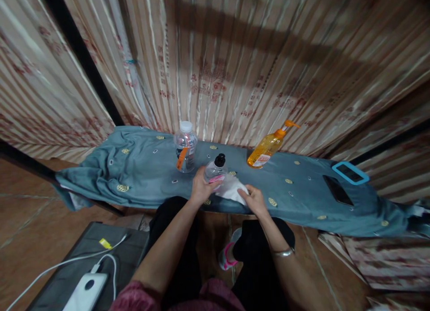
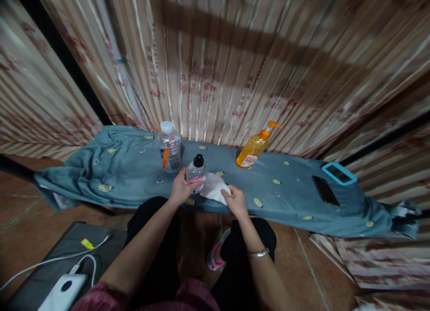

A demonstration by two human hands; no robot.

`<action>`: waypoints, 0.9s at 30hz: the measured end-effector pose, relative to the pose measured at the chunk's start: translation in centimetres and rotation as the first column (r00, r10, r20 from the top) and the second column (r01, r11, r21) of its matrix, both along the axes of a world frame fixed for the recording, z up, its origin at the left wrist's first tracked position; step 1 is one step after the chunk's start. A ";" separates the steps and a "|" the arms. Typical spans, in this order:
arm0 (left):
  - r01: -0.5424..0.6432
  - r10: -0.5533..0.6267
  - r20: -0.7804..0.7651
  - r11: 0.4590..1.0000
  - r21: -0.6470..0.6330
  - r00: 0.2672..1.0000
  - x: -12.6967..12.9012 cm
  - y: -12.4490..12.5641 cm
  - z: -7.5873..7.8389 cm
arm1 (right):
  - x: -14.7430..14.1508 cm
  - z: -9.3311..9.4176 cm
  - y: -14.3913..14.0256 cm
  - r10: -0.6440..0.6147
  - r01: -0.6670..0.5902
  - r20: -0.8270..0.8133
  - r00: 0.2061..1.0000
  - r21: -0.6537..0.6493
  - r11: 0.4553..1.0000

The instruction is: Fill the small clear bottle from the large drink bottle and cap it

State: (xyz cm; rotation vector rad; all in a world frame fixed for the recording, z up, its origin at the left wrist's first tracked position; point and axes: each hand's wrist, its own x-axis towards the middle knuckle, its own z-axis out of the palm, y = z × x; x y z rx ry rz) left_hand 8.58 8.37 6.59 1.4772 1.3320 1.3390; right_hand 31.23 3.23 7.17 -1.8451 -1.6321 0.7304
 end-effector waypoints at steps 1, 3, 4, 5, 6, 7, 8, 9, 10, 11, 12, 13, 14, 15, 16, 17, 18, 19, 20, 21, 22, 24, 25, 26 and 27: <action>0.002 -0.002 -0.008 1.000 0.004 1.000 -0.1 0.0 0.0 | 0.4 0.6 -0.2 -0.023 0.025 -0.066 0.998 0.029 0.999; 0.011 -0.011 -0.023 1.000 -0.001 1.000 0.0 -0.1 0.1 | 0.5 2.1 -0.5 -0.051 0.070 -0.192 0.980 0.094 0.993; 0.017 -0.018 -0.025 1.000 -0.009 1.000 0.1 -0.2 0.2 | 0.0 3.0 -0.6 -0.051 0.086 -0.243 0.969 0.135 0.987; 0.027 -0.028 -0.024 0.999 -0.017 0.999 0.2 -0.4 0.2 | -0.8 3.8 -0.6 -0.039 0.093 -0.282 0.959 0.179 0.979; 0.039 -0.039 -0.018 0.999 -0.023 0.999 0.4 -0.6 0.2 | -1.9 4.6 -0.7 -0.015 0.088 -0.311 0.950 0.222 0.971; 0.054 -0.054 -0.011 0.998 -0.027 0.998 0.5 -0.8 0.2 | -3.2 5.2 -0.8 0.017 0.074 -0.329 0.944 0.263 0.962; 0.069 -0.069 -0.005 0.997 -0.025 0.998 0.7 -1.0 0.2 | -4.6 5.7 -0.8 0.050 0.058 -0.339 0.940 0.303 0.951; 0.077 -0.077 0.004 0.997 -0.018 0.997 0.8 -1.1 0.1 | -5.9 6.0 -0.9 0.079 0.047 -0.339 0.937 0.346 0.937; 0.089 -0.088 0.019 0.996 -0.008 0.996 0.8 -1.2 0.0 | -7.2 6.2 -0.9 0.094 0.045 -0.332 0.938 0.388 0.921; 0.096 -0.096 0.031 0.995 0.001 0.995 0.9 -1.3 -0.1 | -8.2 6.2 -0.9 0.093 0.055 -0.325 0.941 0.418 0.907; 0.102 -0.102 0.038 0.995 0.006 0.994 0.9 -1.3 -0.1 | -9.0 6.1 -0.7 0.074 0.079 -0.321 0.944 0.437 0.896; 0.102 -0.102 0.040 0.995 0.003 0.994 0.9 -1.3 -0.2 | -9.6 5.9 -0.5 0.049 0.104 -0.316 0.948 0.450 0.887; 0.094 -0.094 0.038 0.996 -0.001 0.995 1.0 -1.2 -0.3 | -9.9 5.8 -0.1 0.022 0.129 -0.312 0.950 0.455 0.881; 0.086 -0.086 0.036 0.996 0.002 0.996 1.1 -1.2 -0.3 | -10.1 5.6 0.4 0.000 0.147 -0.307 0.952 0.455 0.878; 0.080 -0.081 0.040 0.997 0.008 0.996 1.2 -1.2 -0.3 | -10.1 5.5 1.0 -0.010 0.151 -0.300 0.954 0.452 0.879; 0.085 -0.085 0.043 0.996 0.004 0.995 1.2 -1.1 -0.3 | -10.0 5.5 1.6 -0.007 0.143 -0.291 0.957 0.447 0.883; 0.090 -0.089 0.050 0.996 -0.007 0.995 1.3 -1.1 -0.3 | -9.9 5.5 2.1 0.007 0.123 -0.283 0.959 0.440 0.890; 0.096 -0.095 0.055 0.995 -0.023 0.994 1.4 -1.1 -0.3 | -9.6 5.6 2.7 0.031 0.095 -0.277 0.960 0.430 0.898; 0.100 -0.098 0.059 0.994 -0.041 0.993 1.4 -1.1 -0.2 | -9.3 5.6 3.1 0.061 0.062 -0.276 0.959 0.417 0.907; 0.101 -0.098 0.061 0.993 -0.055 0.993 1.4 -1.1 -0.2 | -8.9 5.6 3.4 0.096 0.026 -0.282 0.955 0.399 0.916; 0.105 -0.101 0.060 0.992 -0.066 0.993 1.4 -1.1 -0.2 | -8.4 5.5 3.7 0.132 -0.010 -0.297 0.946 0.378 0.926; 0.134 -0.129 0.061 0.988 -0.079 0.990 1.4 -1.1 -0.1 | -7.2 5.0 3.9 0.200 -0.079 -0.349 0.916 0.331 0.940; 0.158 -0.152 0.067 0.984 -0.085 0.986 1.5 -1.0 0.0 | -6.6 4.6 3.9 0.223 -0.103 -0.380 0.898 0.310 0.945; 0.185 -0.177 0.080 0.978 -0.095 0.981 1.5 -1.0 0.0 | -6.1 4.1 3.8 0.236 -0.117 -0.411 0.881 0.294 0.949; 0.211 -0.201 0.097 0.972 -0.104 0.975 1.5 -0.9 0.0 | -5.6 3.6 3.6 0.239 -0.120 -0.436 0.867 0.283 0.952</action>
